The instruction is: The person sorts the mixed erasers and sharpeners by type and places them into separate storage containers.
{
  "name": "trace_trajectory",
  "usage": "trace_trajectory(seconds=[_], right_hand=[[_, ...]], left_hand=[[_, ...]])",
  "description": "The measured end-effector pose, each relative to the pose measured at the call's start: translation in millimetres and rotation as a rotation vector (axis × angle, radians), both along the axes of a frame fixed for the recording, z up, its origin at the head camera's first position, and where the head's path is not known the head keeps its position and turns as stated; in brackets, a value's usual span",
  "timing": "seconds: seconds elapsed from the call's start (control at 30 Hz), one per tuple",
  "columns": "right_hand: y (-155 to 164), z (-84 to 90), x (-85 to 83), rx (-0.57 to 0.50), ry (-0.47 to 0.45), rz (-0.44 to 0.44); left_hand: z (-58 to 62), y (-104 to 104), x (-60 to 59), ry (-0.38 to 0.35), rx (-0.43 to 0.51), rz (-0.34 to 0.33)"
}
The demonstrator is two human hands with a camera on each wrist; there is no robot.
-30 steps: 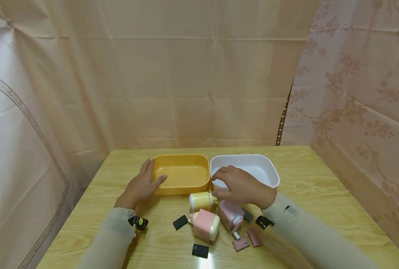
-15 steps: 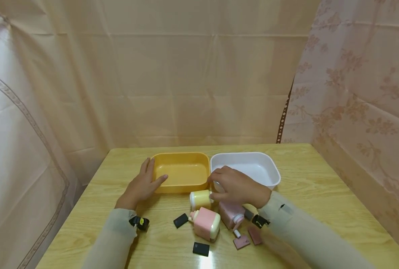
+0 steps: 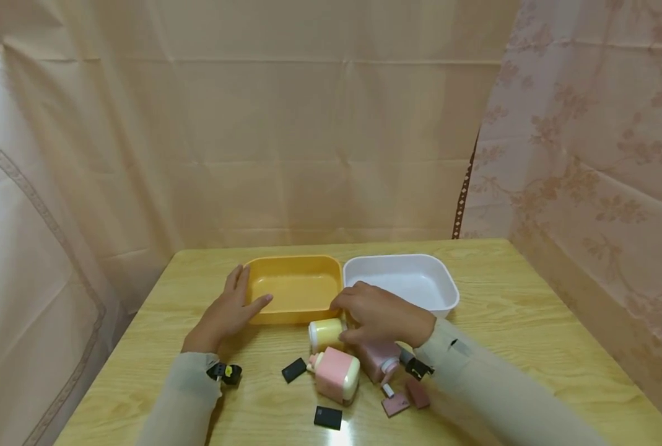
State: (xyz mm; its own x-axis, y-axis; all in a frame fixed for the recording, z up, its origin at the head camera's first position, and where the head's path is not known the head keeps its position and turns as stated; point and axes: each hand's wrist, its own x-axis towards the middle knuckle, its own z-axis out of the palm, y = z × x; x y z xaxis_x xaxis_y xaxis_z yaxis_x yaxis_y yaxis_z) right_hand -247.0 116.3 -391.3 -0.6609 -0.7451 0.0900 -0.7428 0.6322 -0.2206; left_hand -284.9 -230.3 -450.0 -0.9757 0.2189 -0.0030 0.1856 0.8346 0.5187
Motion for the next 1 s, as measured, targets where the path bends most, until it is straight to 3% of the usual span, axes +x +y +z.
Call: trace_trajectory(seconds=[0.57,1.0], right_hand=[[-14.5,-0.8,-0.7,0.044,0.007,0.068],[-13.3,-4.9,-3.7,0.049,0.059,0.064]], left_hand=[[3.1,-4.7,-0.7,0.011,-0.004,-0.018],[2.0,-3.1,-3.0,0.023,-0.021,-0.016]])
